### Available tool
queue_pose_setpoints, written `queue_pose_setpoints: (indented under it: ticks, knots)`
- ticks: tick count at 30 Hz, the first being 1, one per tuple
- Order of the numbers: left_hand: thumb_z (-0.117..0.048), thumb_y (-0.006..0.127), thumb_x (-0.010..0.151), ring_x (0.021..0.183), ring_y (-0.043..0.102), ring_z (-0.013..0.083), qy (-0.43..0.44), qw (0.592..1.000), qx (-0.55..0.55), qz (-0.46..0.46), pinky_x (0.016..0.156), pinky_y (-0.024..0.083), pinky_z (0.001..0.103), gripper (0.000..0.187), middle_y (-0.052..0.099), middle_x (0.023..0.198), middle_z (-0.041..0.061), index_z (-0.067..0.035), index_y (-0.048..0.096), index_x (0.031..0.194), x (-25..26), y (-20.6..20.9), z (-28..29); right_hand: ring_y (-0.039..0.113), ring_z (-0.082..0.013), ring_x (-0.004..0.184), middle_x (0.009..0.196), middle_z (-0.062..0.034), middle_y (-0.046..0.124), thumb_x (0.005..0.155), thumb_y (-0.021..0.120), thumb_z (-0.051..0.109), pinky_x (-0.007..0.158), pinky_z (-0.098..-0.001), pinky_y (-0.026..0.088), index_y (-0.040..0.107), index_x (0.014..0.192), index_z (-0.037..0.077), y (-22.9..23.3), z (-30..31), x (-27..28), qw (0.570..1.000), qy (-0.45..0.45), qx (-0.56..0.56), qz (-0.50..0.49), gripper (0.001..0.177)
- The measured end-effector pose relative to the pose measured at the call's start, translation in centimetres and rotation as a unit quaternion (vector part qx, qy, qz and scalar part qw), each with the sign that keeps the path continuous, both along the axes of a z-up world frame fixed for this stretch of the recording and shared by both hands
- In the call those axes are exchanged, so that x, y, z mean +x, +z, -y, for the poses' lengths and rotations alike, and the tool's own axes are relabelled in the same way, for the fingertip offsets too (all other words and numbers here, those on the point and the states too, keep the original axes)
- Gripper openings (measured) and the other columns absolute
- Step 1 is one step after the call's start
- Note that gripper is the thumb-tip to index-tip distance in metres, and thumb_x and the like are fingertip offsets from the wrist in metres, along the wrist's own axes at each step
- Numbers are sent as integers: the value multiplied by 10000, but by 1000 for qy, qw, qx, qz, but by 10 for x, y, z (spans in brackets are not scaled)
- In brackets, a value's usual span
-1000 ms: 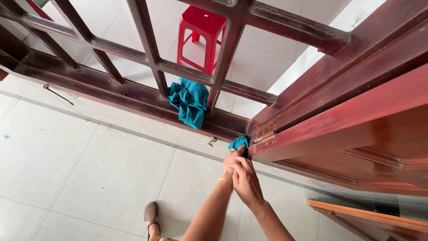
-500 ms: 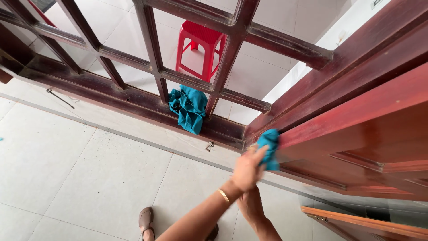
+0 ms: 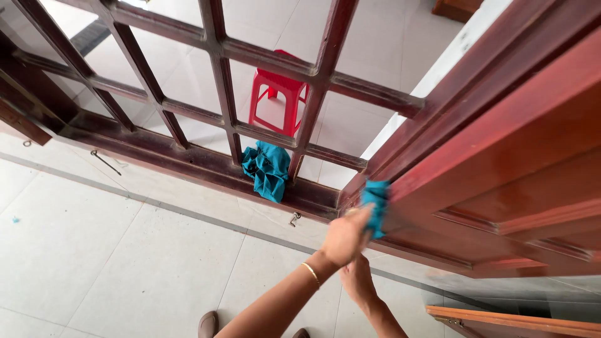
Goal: Cleaning a wooden door and window frame with a blue cloth.
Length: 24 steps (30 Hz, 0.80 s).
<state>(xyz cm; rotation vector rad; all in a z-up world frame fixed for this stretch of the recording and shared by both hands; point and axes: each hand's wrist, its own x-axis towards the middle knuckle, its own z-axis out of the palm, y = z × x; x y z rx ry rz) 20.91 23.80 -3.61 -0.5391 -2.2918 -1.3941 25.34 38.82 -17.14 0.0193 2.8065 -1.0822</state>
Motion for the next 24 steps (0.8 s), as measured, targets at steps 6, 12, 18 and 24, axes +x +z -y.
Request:
queue_pose_setpoints:
  ticks: [6,12,18,24]
  knots:
    - [-117,578,882,898,682,429,50,958,-89,267,760,520,553,467,730,961,207,-141,548,1348,45,-47,20,692,-164,946,1110,78,708,943,523,348,718,-420,604,601,1278,232,196,44,20,782,-206,-539,236,363]
    - [-109,769,834,1007,654,431,-184,970,83,133,837,532,481,897,631,1094,271,14,218,1531,69,-4,0,573,-138,770,892,-38,644,1011,736,183,601,-304,441,682,1178,-13,88,-37,12,873,-73,-475,79,263]
    - [26,504,898,858,645,122,-208,937,211,185,786,571,298,598,688,941,69,-68,617,1478,65,54,-15,599,-235,943,1053,-74,625,1004,610,74,862,-344,499,635,1279,36,277,-52,29,863,-62,-129,-484,279]
    - [21,501,956,816,697,79,-138,917,259,271,719,575,270,406,759,975,16,-110,672,1300,85,53,-27,653,-353,915,1163,-137,608,964,613,3,821,-445,536,686,1239,160,260,-92,-8,860,-48,81,-501,324]
